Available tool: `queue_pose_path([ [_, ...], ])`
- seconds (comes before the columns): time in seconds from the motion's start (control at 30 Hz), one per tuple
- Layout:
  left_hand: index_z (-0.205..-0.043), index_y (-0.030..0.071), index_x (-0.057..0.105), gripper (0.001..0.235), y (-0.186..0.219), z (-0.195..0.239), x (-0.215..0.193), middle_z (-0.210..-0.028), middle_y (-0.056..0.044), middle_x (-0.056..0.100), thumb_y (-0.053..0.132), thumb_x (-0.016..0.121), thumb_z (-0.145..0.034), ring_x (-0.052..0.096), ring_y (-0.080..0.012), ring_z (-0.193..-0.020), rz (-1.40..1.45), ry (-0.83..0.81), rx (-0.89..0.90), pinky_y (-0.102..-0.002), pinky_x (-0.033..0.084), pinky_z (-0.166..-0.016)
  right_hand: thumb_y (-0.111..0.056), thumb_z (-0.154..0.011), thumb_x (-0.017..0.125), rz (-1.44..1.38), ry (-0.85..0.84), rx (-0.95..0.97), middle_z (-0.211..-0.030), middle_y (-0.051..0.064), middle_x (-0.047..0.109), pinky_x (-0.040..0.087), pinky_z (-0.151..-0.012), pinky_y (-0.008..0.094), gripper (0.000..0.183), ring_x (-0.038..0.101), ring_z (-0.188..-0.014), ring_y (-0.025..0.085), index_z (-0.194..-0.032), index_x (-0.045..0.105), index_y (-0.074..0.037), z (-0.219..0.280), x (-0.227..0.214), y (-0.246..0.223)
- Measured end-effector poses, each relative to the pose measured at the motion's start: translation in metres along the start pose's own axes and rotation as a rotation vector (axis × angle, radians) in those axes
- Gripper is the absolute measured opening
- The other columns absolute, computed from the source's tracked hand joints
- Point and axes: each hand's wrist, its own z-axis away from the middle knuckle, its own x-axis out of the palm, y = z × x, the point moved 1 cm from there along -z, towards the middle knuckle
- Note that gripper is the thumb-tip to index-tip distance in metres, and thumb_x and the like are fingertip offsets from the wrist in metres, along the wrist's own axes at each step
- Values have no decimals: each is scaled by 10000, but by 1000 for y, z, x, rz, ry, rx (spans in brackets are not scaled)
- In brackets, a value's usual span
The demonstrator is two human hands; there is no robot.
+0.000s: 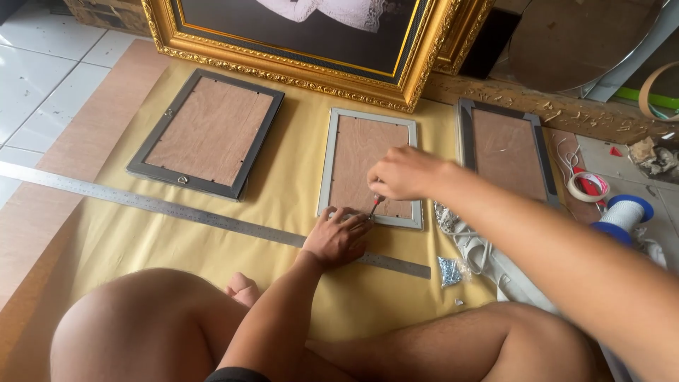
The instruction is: The person sits on the floor and uses a metal ruler and screwdriver to attach metal brackets to the back of a picture frame. They measure positions, place brackets, and tighten screws to secure them.
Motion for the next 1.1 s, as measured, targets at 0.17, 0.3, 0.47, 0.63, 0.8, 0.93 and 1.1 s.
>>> queue_pose_path([
  [0.17, -1371, 333, 720, 448, -1, 1, 2, -1414, 79, 683, 509, 663, -963, 537, -213, -1376, -21, 22, 6, -510, 439, -1114, -418, -979, 665, -91, -55, 546, -1062, 127, 869, 638, -884, 626, 368, 828, -1109, 410, -1144, 884, -172, -15, -26, -24],
  [0.3, -1352, 318, 731, 425, 0, 2, 0, -1400, 71, 680, 477, 656, -966, 534, -226, -1369, 2, 3, 16, -514, 434, -1108, -572, -914, 649, 59, -155, 366, -1174, 163, 859, 589, -904, 627, 549, 811, -1164, 423, -1205, 880, -168, -1, -47, -29],
  [0.47, -1346, 334, 738, 419, 3, 1, 7, -1405, 77, 702, 487, 652, -966, 549, -220, -1380, -3, 37, -5, -515, 447, -1119, -314, -994, 784, 476, -37, -166, -1154, -65, 786, 392, -1084, 594, 263, 720, -1146, 238, -1225, 764, -439, 29, -69, -23],
  [0.63, -1335, 328, 735, 405, -2, 0, 10, -1397, 67, 701, 488, 654, -972, 550, -231, -1380, 9, 37, -1, -527, 449, -1114, -440, -1025, 772, 394, 37, -318, -959, -64, 863, 441, -976, 455, 131, 785, -966, 193, -1151, 805, -425, 11, -40, -18],
  [0.8, -1357, 334, 732, 427, 0, 0, 5, -1395, 78, 684, 471, 666, -958, 536, -220, -1374, 20, 19, 2, -513, 434, -1113, -379, -948, 667, -144, -85, 506, -987, 102, 855, 624, -836, 608, 317, 838, -1013, 394, -1049, 894, -182, 1, -30, -16],
  [0.93, -1347, 330, 736, 419, 2, 0, 4, -1408, 78, 687, 486, 674, -964, 535, -217, -1384, 0, 21, -1, -510, 438, -1114, -429, -913, 641, -50, -148, 533, -788, -29, 846, 581, -881, 635, 327, 843, -1022, 391, -910, 911, -245, 15, -47, -31],
  [1.1, -1366, 351, 739, 428, 1, 0, 4, -1405, 92, 701, 471, 640, -966, 546, -222, -1378, 0, 4, -16, -511, 445, -1120, -303, -1074, 633, 629, 32, -207, -1019, -105, 805, 447, -1083, 640, 369, 722, -1065, 217, -1123, 763, -645, 44, -70, -15],
])
